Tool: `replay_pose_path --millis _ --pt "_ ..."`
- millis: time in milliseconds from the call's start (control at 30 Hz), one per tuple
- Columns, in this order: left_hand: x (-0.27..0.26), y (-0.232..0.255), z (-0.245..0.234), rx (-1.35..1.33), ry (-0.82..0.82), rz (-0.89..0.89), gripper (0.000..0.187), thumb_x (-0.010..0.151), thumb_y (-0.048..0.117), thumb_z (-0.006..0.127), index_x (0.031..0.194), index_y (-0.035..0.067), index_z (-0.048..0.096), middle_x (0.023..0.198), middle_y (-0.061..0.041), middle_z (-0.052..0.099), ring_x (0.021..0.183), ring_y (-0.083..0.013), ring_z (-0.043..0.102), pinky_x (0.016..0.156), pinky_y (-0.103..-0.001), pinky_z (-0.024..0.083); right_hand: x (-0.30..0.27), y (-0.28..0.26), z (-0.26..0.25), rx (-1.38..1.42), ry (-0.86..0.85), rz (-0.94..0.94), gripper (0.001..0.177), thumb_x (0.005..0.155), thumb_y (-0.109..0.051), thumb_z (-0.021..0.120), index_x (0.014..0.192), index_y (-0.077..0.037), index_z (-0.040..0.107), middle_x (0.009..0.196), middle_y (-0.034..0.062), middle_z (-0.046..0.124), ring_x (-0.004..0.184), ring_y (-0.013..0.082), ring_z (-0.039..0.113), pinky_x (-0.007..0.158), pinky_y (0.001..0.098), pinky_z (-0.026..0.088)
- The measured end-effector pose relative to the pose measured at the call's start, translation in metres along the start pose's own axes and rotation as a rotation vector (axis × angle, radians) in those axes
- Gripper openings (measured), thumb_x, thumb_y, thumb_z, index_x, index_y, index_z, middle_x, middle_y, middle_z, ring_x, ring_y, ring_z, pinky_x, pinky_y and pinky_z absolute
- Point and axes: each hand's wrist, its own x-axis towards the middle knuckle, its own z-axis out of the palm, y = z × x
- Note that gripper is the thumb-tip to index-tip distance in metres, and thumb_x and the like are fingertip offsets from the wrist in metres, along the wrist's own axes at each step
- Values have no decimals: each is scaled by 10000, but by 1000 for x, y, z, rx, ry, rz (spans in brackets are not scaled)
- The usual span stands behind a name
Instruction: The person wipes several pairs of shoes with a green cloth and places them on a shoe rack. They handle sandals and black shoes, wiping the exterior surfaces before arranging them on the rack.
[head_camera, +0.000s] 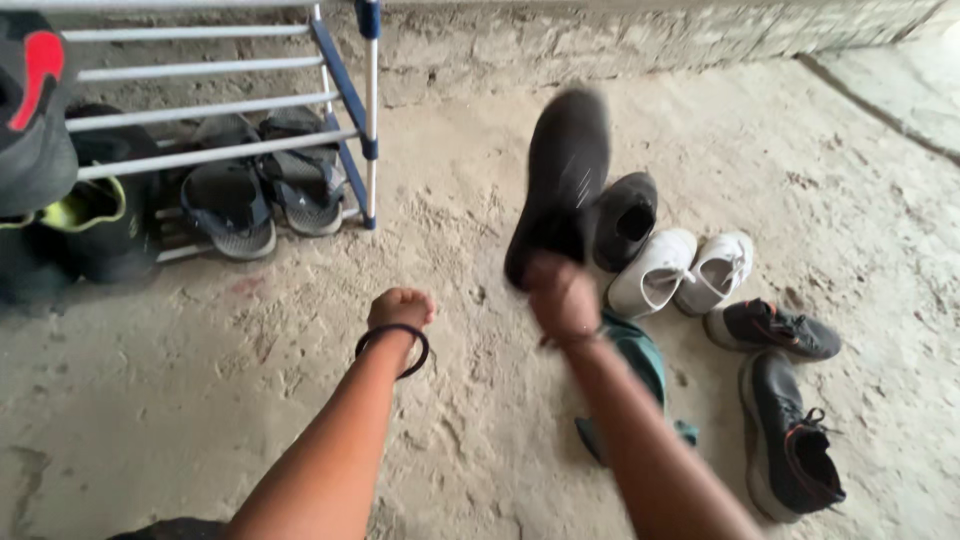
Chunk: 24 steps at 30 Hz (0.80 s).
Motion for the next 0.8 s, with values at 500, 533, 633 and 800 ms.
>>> replay_pose_path --millis 500,533,633,800 --pt "-6 23 34 199 -14 515 128 845 115 725 968 83 736 866 -85 782 795 -204 762 743 -345 598 -20 -37 41 347 -708 -84 271 917 -318 700 1098 -128 767 929 86 783 822 212 737 736 370 593" --pt "-8 22 34 246 -34 568 139 845 111 720 981 88 733 892 -93 781 831 -225 761 769 -357 595 -9 -27 39 335 -770 129 259 943 -323 665 1072 -139 794 893 50 800 768 148 726 677 334 614" --pt "-5 26 36 372 -101 701 181 832 107 721 1013 97 729 970 -117 772 937 -289 743 842 -393 580 27 19 20 391 -448 248 230 953 -227 649 1115 -145 791 925 23 818 753 101 744 648 312 599" --pt "16 39 27 467 -175 735 240 809 147 736 1047 113 732 1069 -118 758 1035 -305 723 925 -401 564 67 117 6 36 -166 203 290 915 -294 693 1132 -127 787 1152 121 770 1020 267 749 905 371 591"
